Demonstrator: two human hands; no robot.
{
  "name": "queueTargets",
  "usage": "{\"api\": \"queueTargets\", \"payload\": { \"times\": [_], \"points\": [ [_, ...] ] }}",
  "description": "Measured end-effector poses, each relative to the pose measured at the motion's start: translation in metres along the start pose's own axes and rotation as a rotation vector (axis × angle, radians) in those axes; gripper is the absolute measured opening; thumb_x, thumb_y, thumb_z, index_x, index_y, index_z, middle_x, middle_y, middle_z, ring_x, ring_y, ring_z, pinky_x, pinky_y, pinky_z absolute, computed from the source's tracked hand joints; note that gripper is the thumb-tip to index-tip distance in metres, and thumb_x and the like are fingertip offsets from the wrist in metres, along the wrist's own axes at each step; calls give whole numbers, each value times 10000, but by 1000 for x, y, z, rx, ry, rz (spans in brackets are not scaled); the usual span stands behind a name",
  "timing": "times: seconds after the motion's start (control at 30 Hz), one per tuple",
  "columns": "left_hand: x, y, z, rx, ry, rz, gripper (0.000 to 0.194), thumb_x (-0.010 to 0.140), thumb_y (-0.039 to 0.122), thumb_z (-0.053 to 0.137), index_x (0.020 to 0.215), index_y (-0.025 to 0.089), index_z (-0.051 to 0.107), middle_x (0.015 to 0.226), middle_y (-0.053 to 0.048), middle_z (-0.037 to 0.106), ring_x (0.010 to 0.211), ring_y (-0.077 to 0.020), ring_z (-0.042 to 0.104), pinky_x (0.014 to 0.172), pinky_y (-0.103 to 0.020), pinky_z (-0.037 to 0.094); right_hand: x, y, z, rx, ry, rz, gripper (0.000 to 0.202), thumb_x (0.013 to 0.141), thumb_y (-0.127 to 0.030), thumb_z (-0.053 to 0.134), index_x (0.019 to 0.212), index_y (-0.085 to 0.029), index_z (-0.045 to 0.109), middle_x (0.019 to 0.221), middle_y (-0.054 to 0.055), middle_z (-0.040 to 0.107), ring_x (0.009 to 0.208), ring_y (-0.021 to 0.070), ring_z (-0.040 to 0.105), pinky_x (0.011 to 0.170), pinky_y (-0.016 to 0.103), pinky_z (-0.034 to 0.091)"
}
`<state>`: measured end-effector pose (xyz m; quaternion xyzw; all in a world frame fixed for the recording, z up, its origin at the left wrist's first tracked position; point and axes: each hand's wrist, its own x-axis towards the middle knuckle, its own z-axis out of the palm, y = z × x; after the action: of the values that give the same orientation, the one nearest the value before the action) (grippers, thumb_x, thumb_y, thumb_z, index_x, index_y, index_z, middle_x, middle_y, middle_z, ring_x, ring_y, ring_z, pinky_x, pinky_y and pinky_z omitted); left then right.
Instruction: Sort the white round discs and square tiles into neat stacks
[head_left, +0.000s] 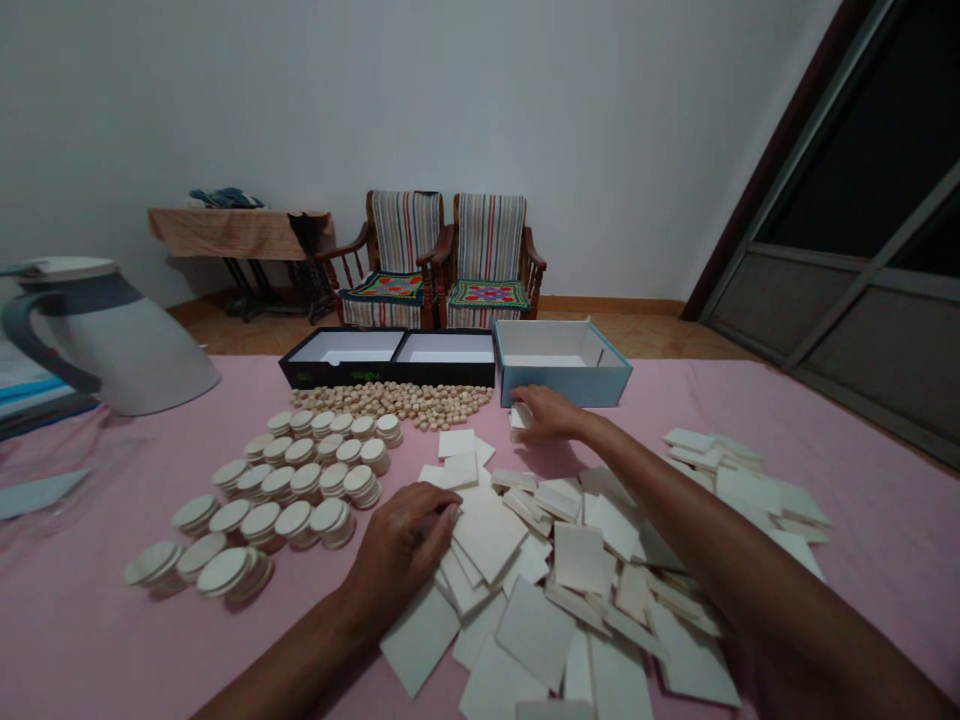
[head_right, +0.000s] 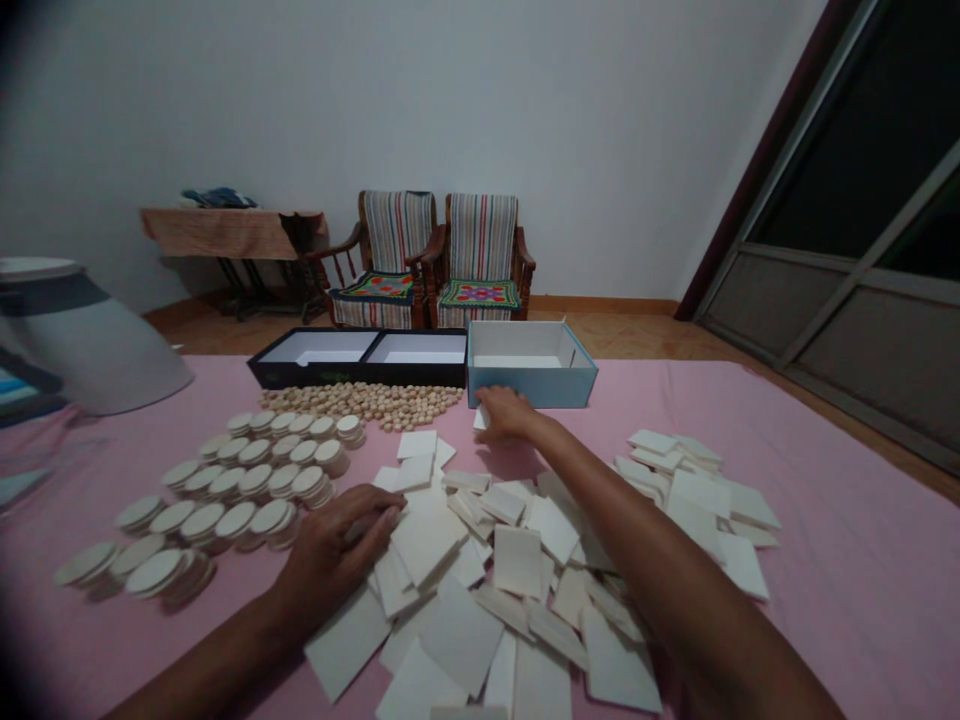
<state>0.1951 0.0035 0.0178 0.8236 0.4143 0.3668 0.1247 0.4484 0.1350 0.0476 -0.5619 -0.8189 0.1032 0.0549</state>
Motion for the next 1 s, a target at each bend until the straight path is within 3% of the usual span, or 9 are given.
{"api": "queueTargets", "payload": {
  "times": [0.07,0.17,0.3,0.43,0.53,0.63,0.73,0.83,1.0],
  "points": [
    [0,1,-1,6,9,-3,160,884,243,497,879,186,647,834,-50,697,773,-164,652,721,-276,509,-8,-10,-9,4,-8,-36,604,672,-351,706,1223,-174,532,1247,145,559,1136,303,500,901,393,401],
    [1,3,-2,6,19,-8,155,885,240,500,865,182,642,831,-45,693,774,-161,648,715,-270,502,-24,-23,-19,20,-142,-138,354,688,-342,688,998,-173,660,1044,95,665,964,239,584,800,306,435],
    [1,4,-2,7,3,-23,152,888,242,500,869,186,640,840,-43,692,791,-164,646,734,-273,497,-39,-33,-24,114,-346,-196,364,734,-339,639,1026,-121,661,974,105,689,806,195,606,668,262,435],
    [0,2,0,-2,-11,-21,155,890,245,496,882,186,639,843,-45,690,791,-165,644,728,-277,494,-45,-35,-17,161,-405,-251,241,764,-274,582,924,-124,682,852,62,690,710,150,579,588,226,390],
    [0,1,0,-7,-5,-8,156,888,238,496,879,183,642,833,-44,689,772,-161,644,714,-274,495,-46,-34,-6,178,-364,-230,177,720,-238,613,842,-133,687,754,25,675,649,131,551,552,215,362],
    [1,1,-1,-7,1,3,151,881,239,505,878,178,643,830,-45,689,771,-161,646,710,-270,497,-46,-28,-3,214,-215,-119,209,675,-178,642,872,-128,690,810,38,691,683,134,566,587,213,382],
    [1,2,-1,-14,-1,-1,153,883,244,504,877,177,642,830,-46,688,776,-160,643,710,-266,496,-48,-15,-10,220,-93,-25,189,745,-167,570,875,-106,693,802,70,695,679,140,575,594,226,391],
    [0,1,0,-17,-11,-9,155,888,245,499,871,183,641,829,-40,686,768,-153,641,708,-259,493,-54,-3,-20,244,-58,9,205,735,-147,584,902,-94,690,778,74,695,675,152,591,599,237,409],
    [0,-1,1,-9,-20,-19,155,894,255,497,887,191,638,845,-33,688,787,-154,644,731,-260,492,-64,-8,-20,236,-124,-338,505,660,46,488,1091,-163,649,1094,69,671,997,169,582,846,276,425]
  ]
}}
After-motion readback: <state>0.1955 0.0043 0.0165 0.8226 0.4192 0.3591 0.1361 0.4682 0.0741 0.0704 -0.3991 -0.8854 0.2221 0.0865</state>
